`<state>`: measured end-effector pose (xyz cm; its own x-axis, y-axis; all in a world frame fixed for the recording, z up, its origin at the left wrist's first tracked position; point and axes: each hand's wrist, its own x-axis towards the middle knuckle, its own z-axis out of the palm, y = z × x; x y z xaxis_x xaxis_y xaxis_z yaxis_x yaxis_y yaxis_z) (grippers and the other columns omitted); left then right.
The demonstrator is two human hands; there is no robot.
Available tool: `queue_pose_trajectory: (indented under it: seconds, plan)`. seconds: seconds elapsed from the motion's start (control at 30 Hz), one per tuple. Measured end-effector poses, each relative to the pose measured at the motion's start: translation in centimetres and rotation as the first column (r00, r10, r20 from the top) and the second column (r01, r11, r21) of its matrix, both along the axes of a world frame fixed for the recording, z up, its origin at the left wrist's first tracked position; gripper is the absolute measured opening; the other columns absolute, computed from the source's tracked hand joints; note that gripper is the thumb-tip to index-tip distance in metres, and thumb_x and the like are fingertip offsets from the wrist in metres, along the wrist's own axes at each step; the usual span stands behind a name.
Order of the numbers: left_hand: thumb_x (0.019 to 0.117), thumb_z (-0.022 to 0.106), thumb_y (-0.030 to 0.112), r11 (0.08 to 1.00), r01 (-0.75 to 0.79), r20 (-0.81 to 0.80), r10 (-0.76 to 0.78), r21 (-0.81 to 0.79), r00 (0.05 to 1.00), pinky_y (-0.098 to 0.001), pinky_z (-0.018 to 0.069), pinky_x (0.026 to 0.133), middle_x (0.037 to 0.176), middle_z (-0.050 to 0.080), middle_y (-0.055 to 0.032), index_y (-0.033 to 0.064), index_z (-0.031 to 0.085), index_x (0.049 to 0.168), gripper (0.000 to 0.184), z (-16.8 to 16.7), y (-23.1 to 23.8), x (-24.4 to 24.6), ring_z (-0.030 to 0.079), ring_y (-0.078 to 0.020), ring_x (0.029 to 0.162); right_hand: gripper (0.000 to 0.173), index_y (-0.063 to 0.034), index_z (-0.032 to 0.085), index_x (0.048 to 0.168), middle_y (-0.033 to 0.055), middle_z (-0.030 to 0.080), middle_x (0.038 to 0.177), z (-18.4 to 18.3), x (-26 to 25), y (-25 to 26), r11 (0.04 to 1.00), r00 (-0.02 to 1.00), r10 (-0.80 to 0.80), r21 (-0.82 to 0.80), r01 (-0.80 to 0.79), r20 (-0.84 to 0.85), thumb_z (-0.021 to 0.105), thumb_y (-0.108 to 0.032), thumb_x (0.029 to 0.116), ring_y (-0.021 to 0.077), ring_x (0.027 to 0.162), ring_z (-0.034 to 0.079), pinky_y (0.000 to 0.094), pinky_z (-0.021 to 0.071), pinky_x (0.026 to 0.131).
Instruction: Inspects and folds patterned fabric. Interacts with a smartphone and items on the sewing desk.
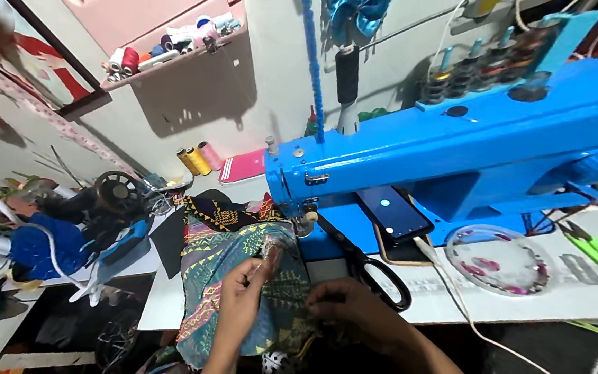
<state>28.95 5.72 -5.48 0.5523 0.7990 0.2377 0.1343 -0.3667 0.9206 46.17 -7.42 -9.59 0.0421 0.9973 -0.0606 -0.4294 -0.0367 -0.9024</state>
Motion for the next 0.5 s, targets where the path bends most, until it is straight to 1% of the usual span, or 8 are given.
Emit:
queue_pose_trajectory:
  seconds: [0.17,0.23,0.27,0.33,0.37,0.43,0.47,0.5]
  plan:
    - [0.0976,0.057,0.009,0.995,0.002,0.051,0.003,-0.095,0.999,-0.0133,0.0467,0.06,0.07,0.063,0.0114,0.0118,0.071,0.083,0.021,1.1,-0.2,-0.5,0.057,0.0046,0.063,0.009,-0.0134,0.076,0.094,-0.0109,0.073,0.088,-2.3,-0.2,0.5,0.998,0.998,-0.027,0.061,0.023,0.062,0.069,-0.009,0.0916,-0.0029,0.08,0.066,0.0175,0.0559,0.073]
    - [0.097,0.057,0.008,0.994,-0.005,0.067,0.013,-0.114,0.998,-0.013,0.0457,0.059,0.069,0.062,0.0111,0.0115,0.07,0.082,0.021,1.0,-0.6,-0.5,0.056,0.0045,0.062,0.008,-0.0104,0.076,0.095,-0.01,0.072,0.087,-2.6,-0.3,0.7,0.998,0.993,-0.042,0.054,0.036,0.11,0.069,-0.007,0.0919,-0.0028,0.079,0.066,0.0175,0.0563,0.074]
    - [0.0973,0.056,0.007,0.996,-0.017,0.058,0.022,-0.09,0.998,-0.0131,0.0459,0.059,0.069,0.062,0.0108,0.0105,0.07,0.082,0.021,0.6,-0.7,-0.4,0.055,0.0046,0.062,0.008,-0.0092,0.076,0.096,-0.0094,0.072,0.087,-2.7,-0.3,0.8,0.998,0.989,-0.051,0.045,0.045,0.139,0.069,-0.007,0.092,-0.0027,0.079,0.066,0.0173,0.0561,0.074]
    - [0.0979,0.055,0.007,0.998,-0.056,0.0,0.056,0.037,0.998,-0.0131,0.0484,0.061,0.073,0.064,0.0086,0.0055,0.069,0.086,0.018,-0.2,-1.0,-0.2,0.058,0.005,0.065,0.007,-0.0079,0.074,0.096,-0.0079,0.071,0.088,-3.0,-0.4,0.9,0.995,0.977,-0.096,0.046,0.089,0.192,0.069,-0.008,0.0921,-0.0026,0.079,0.065,0.0172,0.0558,0.074]
    - [0.0978,0.055,0.008,0.991,-0.086,-0.027,0.09,0.107,0.996,-0.0127,0.0493,0.062,0.075,0.065,0.0071,0.0036,0.07,0.088,0.018,-0.7,-1.2,0.0,0.059,0.0057,0.067,0.006,-0.008,0.075,0.096,-0.0067,0.071,0.092,-3.3,-0.4,0.8,0.991,0.968,-0.132,0.065,0.121,0.214,0.07,-0.01,0.0916,-0.0023,0.083,0.066,0.017,0.0558,0.076]
    - [0.0982,0.056,0.01,0.97,-0.132,-0.049,0.145,0.205,0.988,-0.0129,0.0523,0.067,0.081,0.07,0.0034,0.0022,0.072,0.091,0.019,-1.4,-1.5,0.2,0.063,0.0054,0.073,0.009,-0.0081,0.077,0.096,-0.0003,0.068,0.114,-3.0,-0.3,0.4,0.973,0.934,-0.225,0.105,0.203,0.276,0.071,-0.014,0.0914,0.0009,0.099,0.065,0.0176,0.0561,0.084]
    - [0.0981,0.057,0.011,0.959,-0.143,-0.056,0.161,0.246,0.985,-0.0133,0.053,0.069,0.084,0.071,0.0013,0.0016,0.073,0.092,0.019,-1.7,-1.6,0.3,0.064,0.0049,0.075,0.011,-0.0086,0.077,0.097,0.0026,0.065,0.122,-2.4,-0.3,0.1,0.956,0.905,-0.291,0.121,0.266,0.312,0.071,-0.016,0.0917,0.0025,0.104,0.064,0.0182,0.0562,0.084]
    - [0.0979,0.059,0.012,0.948,-0.151,-0.065,0.176,0.28,0.982,-0.0132,0.0524,0.069,0.084,0.072,-0.0003,0.0012,0.074,0.093,0.019,-1.9,-1.8,0.4,0.064,0.0046,0.075,0.012,-0.0096,0.077,0.098,0.0039,0.064,0.125,-1.7,-0.4,-0.1,0.924,0.857,-0.383,0.158,0.35,0.343,0.07,-0.018,0.092,0.0028,0.103,0.065,0.0178,0.0564,0.081]
